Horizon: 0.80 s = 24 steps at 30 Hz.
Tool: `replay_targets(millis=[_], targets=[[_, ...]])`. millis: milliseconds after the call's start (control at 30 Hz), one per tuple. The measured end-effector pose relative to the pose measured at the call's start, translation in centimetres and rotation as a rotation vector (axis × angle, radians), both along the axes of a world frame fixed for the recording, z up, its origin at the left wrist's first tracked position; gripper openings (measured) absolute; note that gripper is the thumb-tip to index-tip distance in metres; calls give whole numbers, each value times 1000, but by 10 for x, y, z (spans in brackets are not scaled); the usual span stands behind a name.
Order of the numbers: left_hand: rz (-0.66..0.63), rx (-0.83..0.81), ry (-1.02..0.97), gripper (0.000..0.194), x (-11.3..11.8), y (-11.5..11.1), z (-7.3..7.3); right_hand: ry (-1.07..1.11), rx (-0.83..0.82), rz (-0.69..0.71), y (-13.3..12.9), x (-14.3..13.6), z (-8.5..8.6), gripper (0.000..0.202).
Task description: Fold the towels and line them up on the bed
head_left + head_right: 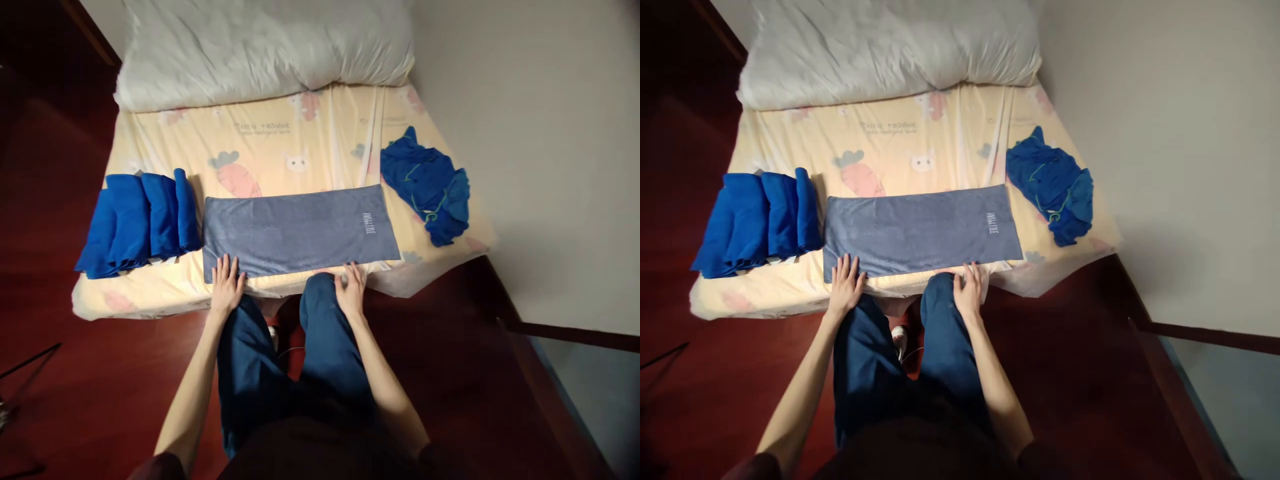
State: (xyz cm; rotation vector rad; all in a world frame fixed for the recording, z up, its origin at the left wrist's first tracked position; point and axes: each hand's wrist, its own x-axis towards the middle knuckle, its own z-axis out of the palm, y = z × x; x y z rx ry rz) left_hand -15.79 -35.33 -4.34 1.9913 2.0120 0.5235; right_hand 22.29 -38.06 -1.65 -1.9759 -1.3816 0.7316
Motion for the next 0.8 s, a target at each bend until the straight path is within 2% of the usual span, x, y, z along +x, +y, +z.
replay_targets(millis=[67, 100, 167, 233, 300, 400, 533, 667, 733, 800], targets=[[111, -40, -53, 71, 6, -47, -5, 470, 106, -48, -11, -34, 13, 47], [169, -54, -83, 71, 8, -65, -7, 739, 99, -58, -17, -52, 16, 46], [256, -74, -121, 70, 15, -94, -6, 1191, -3, -99, -25, -86, 15, 45], [267, -83, -100, 71, 26, -118, -1, 1424, -109, -154, -28, -112, 9, 42], [233, -70, -19, 75, 39, -140, 7, 1504, -175, -207, -26, -125, 0, 39], [202, -37, 97, 77, 56, -169, 16, 1561, -192, -234, -20, -129, -7, 39], [251, -27, 132, 73, 64, -189, 20, 1603, -187, -242, -17, -124, -4, 41], [274, -15, 182, 73, 63, -187, 23, 1599, -217, -233, -18, -121, 2, 35], [186, -7, 233, 69, 57, -175, 29, 1604, -222, -204, -19, -120, 3, 34], [46, -4, 280, 64, 49, -152, 39, 1608, -222, -186, -20, -120, 1, 34]])
